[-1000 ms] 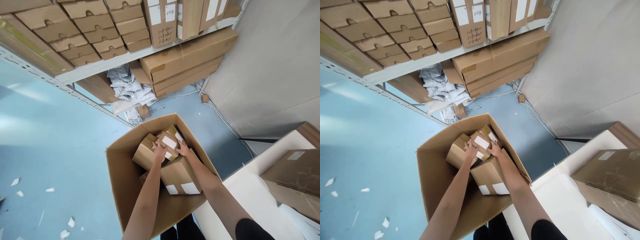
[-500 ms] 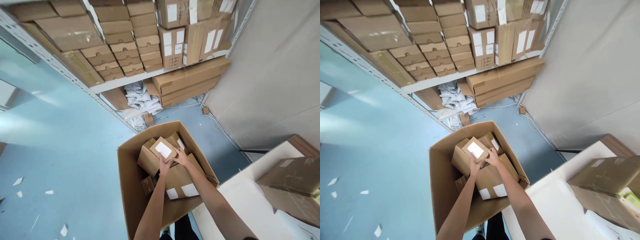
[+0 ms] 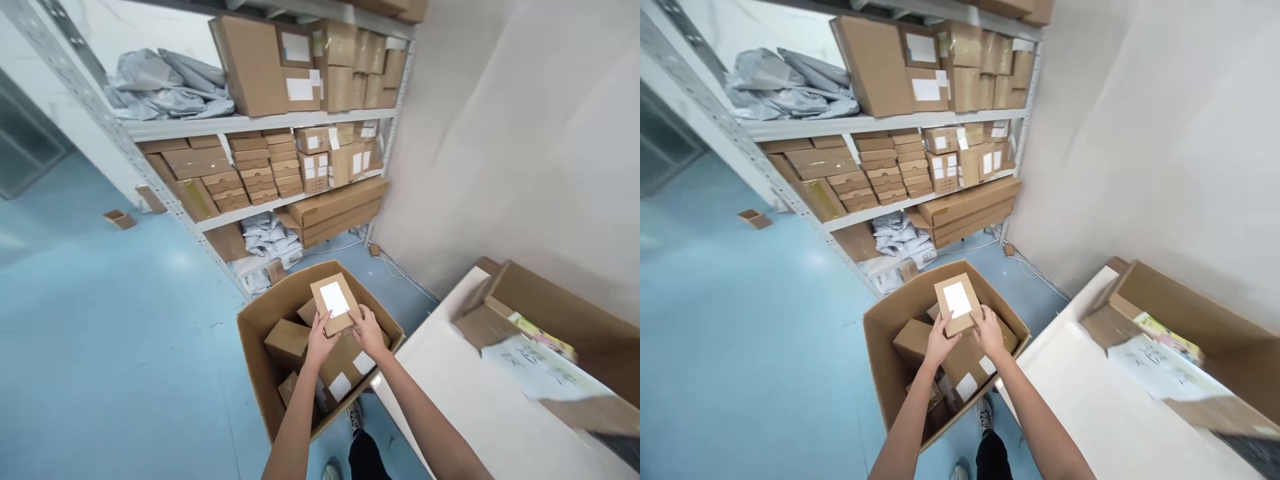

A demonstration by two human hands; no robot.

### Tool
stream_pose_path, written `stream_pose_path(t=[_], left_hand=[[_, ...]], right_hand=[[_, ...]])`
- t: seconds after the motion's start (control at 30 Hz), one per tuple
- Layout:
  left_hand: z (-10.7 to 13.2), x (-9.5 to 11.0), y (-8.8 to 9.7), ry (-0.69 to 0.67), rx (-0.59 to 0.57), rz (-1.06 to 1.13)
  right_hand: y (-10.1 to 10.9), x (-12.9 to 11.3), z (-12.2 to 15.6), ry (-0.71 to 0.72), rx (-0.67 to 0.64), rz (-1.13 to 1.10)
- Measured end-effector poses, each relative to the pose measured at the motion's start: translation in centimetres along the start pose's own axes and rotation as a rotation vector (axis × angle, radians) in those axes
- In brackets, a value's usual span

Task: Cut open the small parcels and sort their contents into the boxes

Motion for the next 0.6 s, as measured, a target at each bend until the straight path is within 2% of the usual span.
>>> stream_pose_path(t=[0.1,0.23,0.33,0.43,0.53,0.6], left_hand=[[2.0,4.2,-1.8,-0.126,-0.171,0.08],[5.8,9.9,-7.2,-0.257,-0.376,0.139],[9.2,14.3,-12.6,-0.336,-0.54,0.181],[12.9,18.3,-18.5,-0.414,-0.704,0.172],[17.0,20.9,-24.7,-0.451,-0.844,0.156],[20.0,21.5,-28.9,-0.413,-0.902,0.131]], right_hand=[[4.4,0.5,5.9,-0.117,0.095,0.077],[10.0,2.1,15.2,-0.295,0.235,0.146],[13.7,3.7,22.5,-0.447,0.333,0.203],[16.5,5.9,29.5,-0.586,0.41,0.249],[17.9,9.0,36.2,-0.712,0.452,0.267],[17.8,11.3,40.5,-0.795,0.445,0.263]])
Point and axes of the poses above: each hand's wrist, its own z-axis away from the middle knuckle, its own y-axis out of the back of the hand, x = y × z, the point moved 1 cm from there along -z, towards the middle knuckle, and after that the axes turned 1 degree about z, right-handed, at the moved point
